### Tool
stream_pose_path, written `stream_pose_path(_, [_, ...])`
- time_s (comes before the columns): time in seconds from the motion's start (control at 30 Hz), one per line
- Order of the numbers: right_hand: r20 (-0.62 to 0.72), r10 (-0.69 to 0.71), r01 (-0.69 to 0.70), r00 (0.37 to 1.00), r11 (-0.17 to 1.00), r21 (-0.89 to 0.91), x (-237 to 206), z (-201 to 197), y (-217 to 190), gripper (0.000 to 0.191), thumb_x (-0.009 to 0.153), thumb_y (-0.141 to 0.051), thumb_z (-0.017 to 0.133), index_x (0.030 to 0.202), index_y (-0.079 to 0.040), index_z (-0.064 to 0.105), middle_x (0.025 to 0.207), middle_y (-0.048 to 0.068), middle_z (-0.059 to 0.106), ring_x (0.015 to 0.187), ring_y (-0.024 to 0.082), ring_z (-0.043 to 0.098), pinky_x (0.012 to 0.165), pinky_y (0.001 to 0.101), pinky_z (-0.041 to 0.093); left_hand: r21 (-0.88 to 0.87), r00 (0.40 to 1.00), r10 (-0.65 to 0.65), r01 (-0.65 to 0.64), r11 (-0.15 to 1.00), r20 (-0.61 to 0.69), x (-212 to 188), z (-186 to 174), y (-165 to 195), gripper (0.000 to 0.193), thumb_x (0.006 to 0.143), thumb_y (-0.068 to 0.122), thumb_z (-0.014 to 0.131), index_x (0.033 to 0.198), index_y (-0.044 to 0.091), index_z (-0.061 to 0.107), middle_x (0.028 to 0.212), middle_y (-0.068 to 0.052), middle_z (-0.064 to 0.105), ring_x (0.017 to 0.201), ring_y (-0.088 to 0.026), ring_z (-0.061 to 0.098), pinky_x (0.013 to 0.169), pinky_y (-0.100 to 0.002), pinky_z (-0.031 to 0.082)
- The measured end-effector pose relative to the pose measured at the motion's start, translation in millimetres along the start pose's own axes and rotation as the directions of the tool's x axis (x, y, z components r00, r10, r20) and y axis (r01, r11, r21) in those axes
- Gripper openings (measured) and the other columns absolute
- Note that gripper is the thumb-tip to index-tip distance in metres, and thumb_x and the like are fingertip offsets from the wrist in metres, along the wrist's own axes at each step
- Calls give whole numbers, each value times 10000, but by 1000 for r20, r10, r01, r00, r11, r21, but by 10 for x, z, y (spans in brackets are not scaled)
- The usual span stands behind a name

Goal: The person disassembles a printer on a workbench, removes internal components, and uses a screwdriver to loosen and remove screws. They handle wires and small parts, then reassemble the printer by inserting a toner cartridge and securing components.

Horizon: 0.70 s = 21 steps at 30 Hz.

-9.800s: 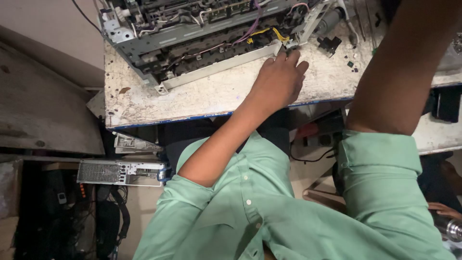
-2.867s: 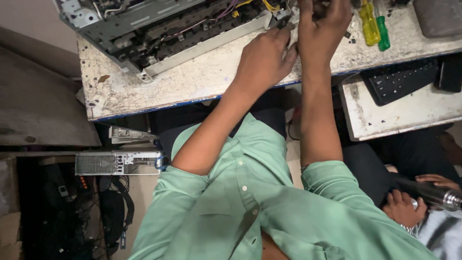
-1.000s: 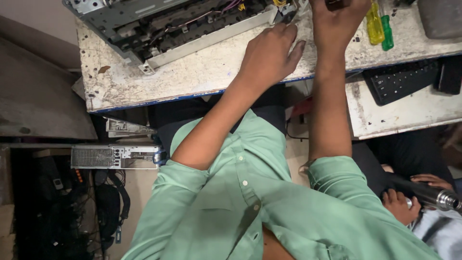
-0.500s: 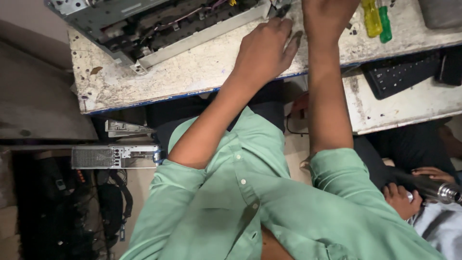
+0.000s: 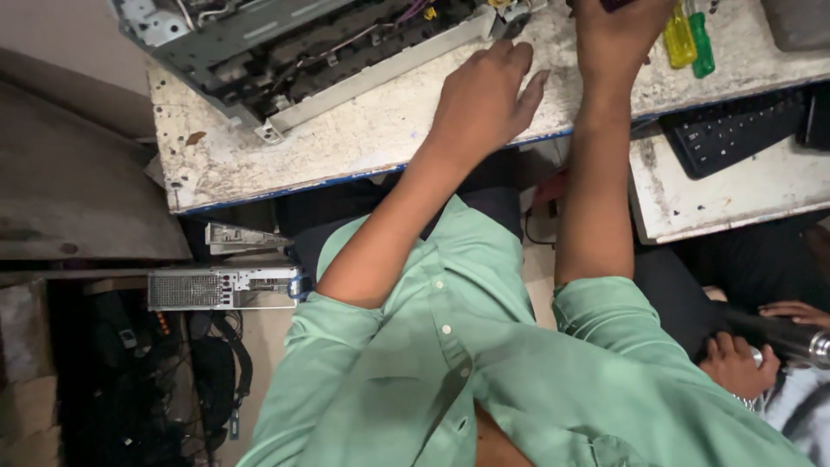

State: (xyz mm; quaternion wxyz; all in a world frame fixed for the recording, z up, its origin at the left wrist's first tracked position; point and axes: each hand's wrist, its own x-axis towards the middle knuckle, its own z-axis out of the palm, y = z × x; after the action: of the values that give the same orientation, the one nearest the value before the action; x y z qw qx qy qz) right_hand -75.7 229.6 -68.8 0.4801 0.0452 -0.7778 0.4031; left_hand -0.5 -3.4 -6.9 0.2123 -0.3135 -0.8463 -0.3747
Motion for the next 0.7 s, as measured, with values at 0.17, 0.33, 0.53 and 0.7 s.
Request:
stream_pose_path(0.17, [-57,107,-91,993,968,232,14,79,-120,460,955,-102,946,1102,-31,517,899,8,613,752,95,600,673,258,518,31,998,63,-63,998,-17,11,-14,21,183,920,233,668,985,62,654,946,-128,678,871,-343,690,695,-474,558])
stream_pose_path(0.33, [182,-37,-17,983,958,286,33,-6,-372,277,1016,-67,886,978,28,628,867,44,535,707,118,465,641,261,385,48,952,277,-273,961,-129,-144,-217,110,188,929,223,680,1032,66,675,1026,-79,672,857,-266,673,663,-405,548])
stream_pose_path(0.53, [437,-242,131,867,955,267,39,-111,-903,178,1038,-1,867,980,45,705,915,80,680,781,128,629,681,258,461,213,924,381,-366,906,-37,-667,-864,-141,116,925,228,738,928,122,692,869,-19,642,810,-215,657,673,-376,528])
stream_pose_path(0.7, [549,-355,315,757,934,168,19,-163,-1424,123,977,-23,860,1041,5,759,821,108,681,683,175,626,642,279,462,415,938,325,-251,874,-118,-1084,-1675,-529,105,923,177,783,931,106,707,828,-41,657,709,-227,648,637,-371,498])
